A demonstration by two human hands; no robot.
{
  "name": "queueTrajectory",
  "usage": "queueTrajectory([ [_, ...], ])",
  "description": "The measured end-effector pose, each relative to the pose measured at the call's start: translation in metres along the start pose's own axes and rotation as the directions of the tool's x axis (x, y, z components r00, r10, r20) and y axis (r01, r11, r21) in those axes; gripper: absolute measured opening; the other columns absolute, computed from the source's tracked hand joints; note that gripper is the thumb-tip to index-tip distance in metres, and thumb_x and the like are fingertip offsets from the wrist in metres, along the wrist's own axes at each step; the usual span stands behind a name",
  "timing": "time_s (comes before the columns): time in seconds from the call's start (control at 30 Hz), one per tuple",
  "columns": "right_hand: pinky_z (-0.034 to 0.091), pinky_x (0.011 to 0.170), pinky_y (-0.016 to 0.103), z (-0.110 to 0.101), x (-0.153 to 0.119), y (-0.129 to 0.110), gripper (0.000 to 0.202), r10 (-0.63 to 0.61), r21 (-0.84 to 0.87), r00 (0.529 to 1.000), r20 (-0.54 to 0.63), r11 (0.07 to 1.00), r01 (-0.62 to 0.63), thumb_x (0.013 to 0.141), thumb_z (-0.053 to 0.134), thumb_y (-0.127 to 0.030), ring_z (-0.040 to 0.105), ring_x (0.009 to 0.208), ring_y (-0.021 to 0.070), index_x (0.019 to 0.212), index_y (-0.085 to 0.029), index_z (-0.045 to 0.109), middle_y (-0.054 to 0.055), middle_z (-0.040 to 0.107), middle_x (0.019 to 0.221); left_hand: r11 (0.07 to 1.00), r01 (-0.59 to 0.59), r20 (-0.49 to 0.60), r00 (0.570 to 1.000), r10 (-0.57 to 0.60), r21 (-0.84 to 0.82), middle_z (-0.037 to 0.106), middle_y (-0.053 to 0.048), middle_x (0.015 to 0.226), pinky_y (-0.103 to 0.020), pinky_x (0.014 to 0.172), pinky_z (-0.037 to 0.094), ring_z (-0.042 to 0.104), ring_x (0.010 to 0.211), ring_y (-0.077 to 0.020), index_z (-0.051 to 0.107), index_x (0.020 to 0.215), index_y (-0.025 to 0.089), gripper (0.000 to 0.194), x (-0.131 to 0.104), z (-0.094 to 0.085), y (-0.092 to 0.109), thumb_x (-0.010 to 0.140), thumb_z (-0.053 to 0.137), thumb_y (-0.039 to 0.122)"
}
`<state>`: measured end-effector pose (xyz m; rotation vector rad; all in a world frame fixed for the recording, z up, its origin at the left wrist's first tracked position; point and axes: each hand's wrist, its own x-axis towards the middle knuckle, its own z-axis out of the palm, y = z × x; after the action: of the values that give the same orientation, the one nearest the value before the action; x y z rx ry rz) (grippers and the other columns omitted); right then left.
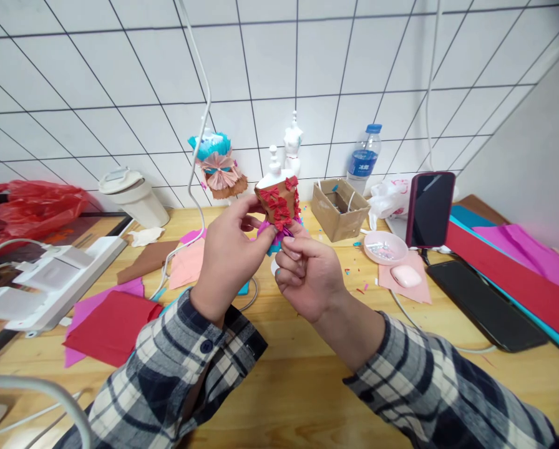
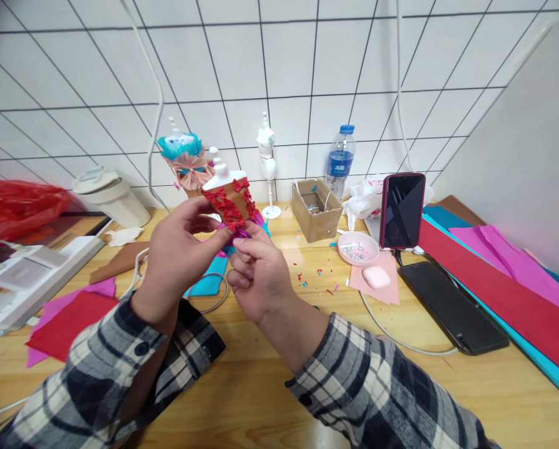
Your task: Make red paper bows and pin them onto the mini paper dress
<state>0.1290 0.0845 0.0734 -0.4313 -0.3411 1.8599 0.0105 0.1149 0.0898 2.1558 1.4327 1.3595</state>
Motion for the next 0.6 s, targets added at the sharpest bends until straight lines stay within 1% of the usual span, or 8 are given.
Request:
queueTrajectory([
  [0.13, 0.013, 0.033, 0.013, 0.000, 0.000, 0.001, 0.031, -0.011, -0.005, 1.000, -0.001, 1.000, 0.011, 0.068, 0.051, -0.006, 0.015, 0.036, 0.0029, 0.094, -0.023, 0.051, -0.012, 0.030, 0.049, 1.000, -0.015, 0.037, 0.999, 0.014, 0.019, 0.066, -0.001, 0.102, -0.029, 0.074, 0.051, 0.062, 0.077, -0.0146, 0.059, 0.111, 0.022, 0.039, 0.001, -0.002, -0.001, 0.072, 0.058, 0.015],
  [0.23, 0.015, 0.033, 0.013, 0.001, -0.003, 0.004, 0.035, -0.049, -0.044, 0.998, -0.029, 0.998, 0.048, 0.067, 0.052, -0.008, 0.016, 0.036, 0.0030, 0.098, -0.024, 0.051, -0.013, 0.030, 0.049, 1.000, -0.011, 0.040, 0.999, 0.011, -0.005, 0.067, -0.002, 0.102, -0.030, 0.076, 0.051, 0.062, 0.080, -0.0154, 0.058, 0.112, 0.022, 0.040, 0.001, -0.004, -0.003, 0.073, 0.058, 0.016],
  [0.33, 0.019, 0.034, 0.013, 0.001, -0.007, 0.009, 0.038, -0.141, -0.125, 0.984, -0.107, 0.984, 0.128, 0.065, 0.055, -0.009, 0.017, 0.037, 0.0034, 0.100, -0.024, 0.051, -0.013, 0.028, 0.048, 1.000, 0.004, 0.035, 0.999, -0.004, -0.022, 0.067, -0.002, 0.102, -0.031, 0.078, 0.051, 0.063, 0.082, -0.0160, 0.058, 0.112, 0.022, 0.038, 0.000, -0.004, -0.003, 0.074, 0.058, 0.018],
  [0.43, 0.023, 0.035, 0.014, -0.001, -0.015, 0.012, 0.035, -0.250, -0.211, 0.952, -0.179, 0.954, 0.211, 0.065, 0.057, -0.011, 0.018, 0.038, 0.0040, 0.097, -0.023, 0.052, -0.013, 0.028, 0.047, 0.999, 0.008, 0.033, 0.999, -0.007, -0.054, 0.066, -0.003, 0.105, -0.035, 0.084, 0.049, 0.062, 0.091, -0.0187, 0.057, 0.114, 0.022, 0.039, 0.001, -0.002, -0.002, 0.074, 0.060, 0.022],
  [0.53, 0.026, 0.034, 0.014, -0.013, -0.028, 0.015, 0.030, -0.324, -0.300, 0.924, -0.203, 0.919, 0.257, 0.066, 0.058, -0.015, 0.017, 0.039, 0.0046, 0.095, -0.023, 0.052, -0.013, 0.028, 0.048, 0.989, 0.006, -0.036, 0.999, -0.011, -0.149, 0.061, -0.004, 0.112, -0.036, 0.091, 0.045, 0.057, 0.104, -0.0205, 0.051, 0.119, 0.024, 0.047, -0.004, 0.000, -0.004, 0.073, 0.061, 0.023],
  [0.6, 0.026, 0.034, 0.015, -0.029, -0.038, 0.016, 0.026, -0.343, -0.397, 0.913, -0.222, 0.887, 0.237, 0.068, 0.057, -0.017, 0.018, 0.039, 0.0046, 0.093, -0.022, 0.052, -0.013, 0.029, 0.050, 0.969, 0.002, -0.147, 0.988, -0.040, -0.248, 0.057, -0.004, 0.113, -0.034, 0.092, 0.043, 0.054, 0.106, -0.0194, 0.047, 0.122, 0.025, 0.050, -0.014, 0.004, -0.009, 0.074, 0.058, 0.021],
])
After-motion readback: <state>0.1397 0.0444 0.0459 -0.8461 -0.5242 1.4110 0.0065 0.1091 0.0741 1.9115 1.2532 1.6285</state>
